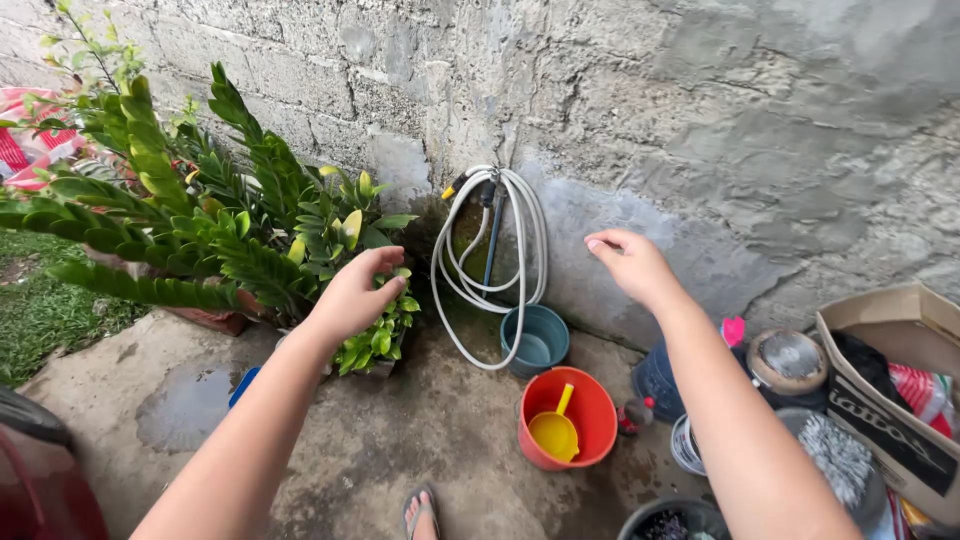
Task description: Watering potted plants with a garden hose and preparing a bucket of water.
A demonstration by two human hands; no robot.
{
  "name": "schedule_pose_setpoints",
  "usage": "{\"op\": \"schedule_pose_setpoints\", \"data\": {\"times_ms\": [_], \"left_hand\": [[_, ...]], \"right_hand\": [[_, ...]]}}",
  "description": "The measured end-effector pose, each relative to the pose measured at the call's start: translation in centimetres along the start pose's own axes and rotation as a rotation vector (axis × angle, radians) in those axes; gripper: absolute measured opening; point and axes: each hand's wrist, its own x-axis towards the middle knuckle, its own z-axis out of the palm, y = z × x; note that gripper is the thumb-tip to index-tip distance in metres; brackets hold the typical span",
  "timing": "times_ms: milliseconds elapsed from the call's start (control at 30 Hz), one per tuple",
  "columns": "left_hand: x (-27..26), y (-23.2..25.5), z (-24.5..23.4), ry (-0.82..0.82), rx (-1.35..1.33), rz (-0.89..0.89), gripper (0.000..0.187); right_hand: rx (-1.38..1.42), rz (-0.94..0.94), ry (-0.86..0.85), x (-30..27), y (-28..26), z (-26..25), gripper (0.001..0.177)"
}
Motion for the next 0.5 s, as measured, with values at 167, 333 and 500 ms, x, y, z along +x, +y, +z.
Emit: {"op": "schedule_pose_setpoints", "data": {"times_ms": [167, 333, 500], "left_hand": [[11.5, -5.1, 0.3, -0.017, 0.044, 0.065, 0.053], [21.7, -8.6, 1.4, -0.035, 0.005, 0.019, 0.051], [29.4, -11.9, 4.3, -0.021, -0.382, -0.045, 0.045]], "right_hand": [[0.062, 0.054, 0.058, 11.1, 2.5, 3.7, 0.027], [0.043, 0.107, 0.055, 21.1, 4.4, 7.0, 0.027], [0.141, 0.124, 0.043, 29.2, 11.0, 11.0, 0.023]]}}
